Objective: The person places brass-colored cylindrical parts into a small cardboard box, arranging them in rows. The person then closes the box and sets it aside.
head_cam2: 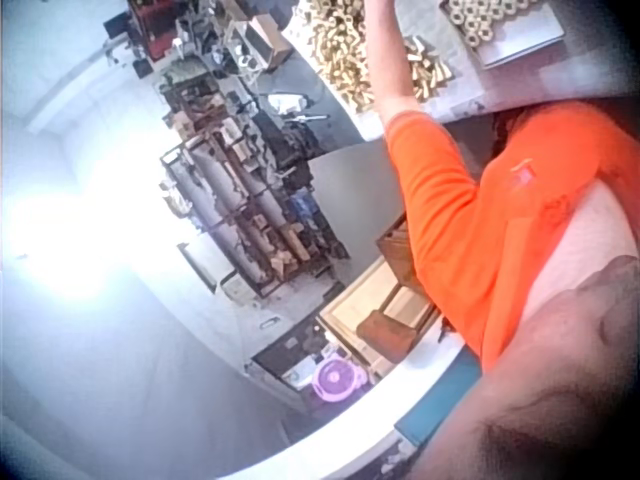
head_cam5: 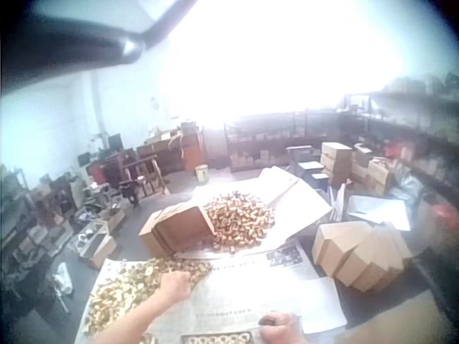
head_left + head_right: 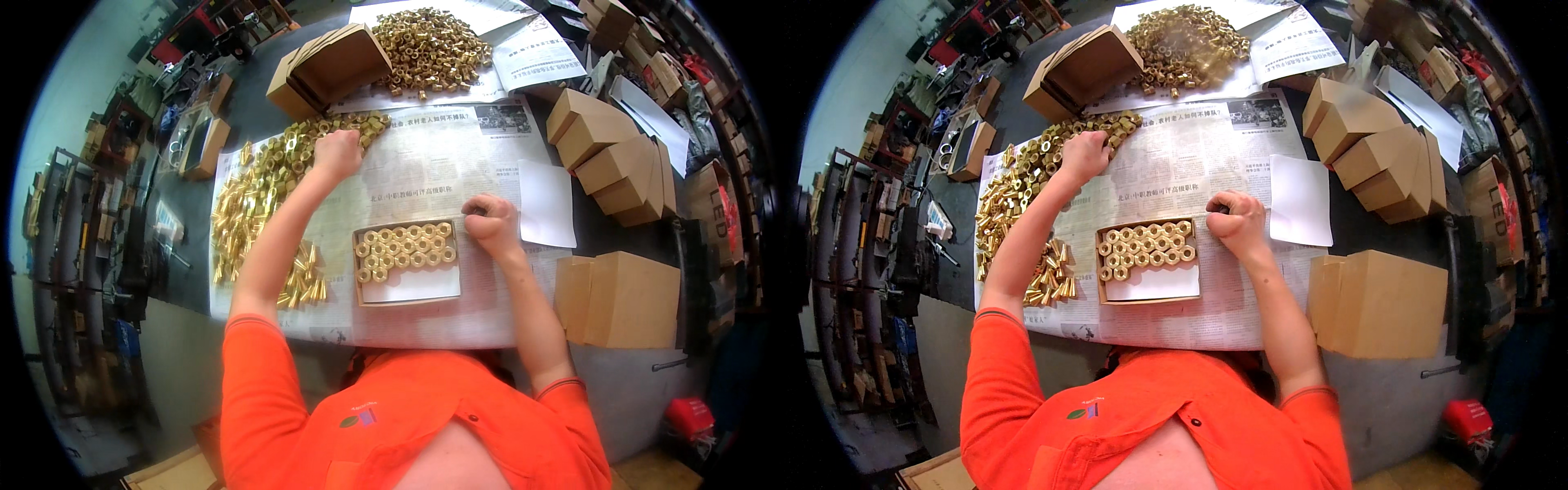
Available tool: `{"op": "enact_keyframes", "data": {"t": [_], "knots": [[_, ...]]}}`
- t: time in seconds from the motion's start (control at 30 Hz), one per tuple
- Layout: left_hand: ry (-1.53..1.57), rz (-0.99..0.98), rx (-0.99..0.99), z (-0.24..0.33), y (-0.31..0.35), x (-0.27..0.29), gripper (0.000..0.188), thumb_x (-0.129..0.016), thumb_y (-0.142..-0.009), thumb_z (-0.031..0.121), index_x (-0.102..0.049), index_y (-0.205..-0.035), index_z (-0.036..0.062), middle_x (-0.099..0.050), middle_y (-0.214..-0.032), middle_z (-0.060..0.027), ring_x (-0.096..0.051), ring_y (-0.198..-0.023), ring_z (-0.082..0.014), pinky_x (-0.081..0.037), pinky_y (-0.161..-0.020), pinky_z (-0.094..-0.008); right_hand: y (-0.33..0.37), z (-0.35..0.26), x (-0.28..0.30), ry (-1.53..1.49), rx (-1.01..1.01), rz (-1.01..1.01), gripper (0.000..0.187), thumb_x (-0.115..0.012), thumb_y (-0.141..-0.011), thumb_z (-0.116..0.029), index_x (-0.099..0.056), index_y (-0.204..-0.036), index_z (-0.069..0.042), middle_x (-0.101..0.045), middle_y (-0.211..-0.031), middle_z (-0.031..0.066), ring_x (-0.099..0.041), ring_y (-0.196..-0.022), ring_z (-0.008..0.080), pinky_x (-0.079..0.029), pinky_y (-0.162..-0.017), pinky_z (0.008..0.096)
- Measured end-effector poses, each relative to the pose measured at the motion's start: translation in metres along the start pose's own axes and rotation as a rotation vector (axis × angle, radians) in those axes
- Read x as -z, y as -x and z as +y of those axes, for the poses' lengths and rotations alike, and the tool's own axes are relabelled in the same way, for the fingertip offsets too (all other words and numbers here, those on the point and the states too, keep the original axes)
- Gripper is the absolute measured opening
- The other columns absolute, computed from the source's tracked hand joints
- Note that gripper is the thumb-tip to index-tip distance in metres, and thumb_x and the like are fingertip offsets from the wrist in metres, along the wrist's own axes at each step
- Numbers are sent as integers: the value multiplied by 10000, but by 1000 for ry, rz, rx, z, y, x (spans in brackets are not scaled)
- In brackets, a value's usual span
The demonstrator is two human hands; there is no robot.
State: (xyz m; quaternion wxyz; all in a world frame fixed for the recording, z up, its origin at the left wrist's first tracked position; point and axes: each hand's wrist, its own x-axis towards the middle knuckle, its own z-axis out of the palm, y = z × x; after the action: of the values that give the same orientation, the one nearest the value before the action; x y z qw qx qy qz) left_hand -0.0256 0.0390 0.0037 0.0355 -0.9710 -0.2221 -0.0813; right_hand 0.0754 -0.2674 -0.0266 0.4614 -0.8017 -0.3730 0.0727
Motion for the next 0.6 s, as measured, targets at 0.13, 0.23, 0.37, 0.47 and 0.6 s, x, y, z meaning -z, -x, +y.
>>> {"op": "enact_keyframes", "data": {"t": [0.13, 0.23, 0.37, 0.47, 0.6], "knots": [[182, 59, -66, 0, 10, 3, 223, -629, -823, 223, -661, -858, 5, -651, -688, -150, -658, -643, -307, -523, -571, -419, 0, 1, 0, -2, 13, 6, 185, -568, -606, -146, -677, -723, -55, -668, -741, 110, -636, -682, 264, -505, -647, 338], [899, -433, 156, 15, 33, 28, 210, -625, -875, 177, -662, -892, -28, -613, -613, -91, -605, -498, -194, -485, -453, -321, 1, 1, 0, -4, 38, 17, 203, -555, -612, -114, -682, -749, -35, -662, -723, 118, -621, -631, 236, -492, -604, 316], [1184, -661, 360, 8, 56, 5, 237, -584, -933, 175, -627, -898, -56, -581, -586, -47, -553, -428, -134, -466, -393, -268, 1, 1, -1, 1, 51, 22, 204, -554, -613, -115, -681, -750, -32, -661, -726, 123, -621, -638, 236, -490, -609, 318], [1191, -617, 441, 4, 49, 2, 233, -569, -938, 177, -629, -904, -46, -580, -583, -47, -558, -427, -133, -471, -393, -268, 0, 3, -1, 11, 39, 9, 189, -558, -614, -149, -675, -725, -51, -665, -740, 114, -635, -680, 267, -504, -641, 336], [911, -334, 287, 4, 49, -5, 227, -583, -921, 171, -626, -908, -51, -597, -601, -64, -564, -427, -134, -456, -407, -267, 1, 0, 0, -1, 23, -3, 184, -559, -617, -164, -672, -715, -57, -669, -745, 110, -643, -694, 283, -513, -657, 348]]}}
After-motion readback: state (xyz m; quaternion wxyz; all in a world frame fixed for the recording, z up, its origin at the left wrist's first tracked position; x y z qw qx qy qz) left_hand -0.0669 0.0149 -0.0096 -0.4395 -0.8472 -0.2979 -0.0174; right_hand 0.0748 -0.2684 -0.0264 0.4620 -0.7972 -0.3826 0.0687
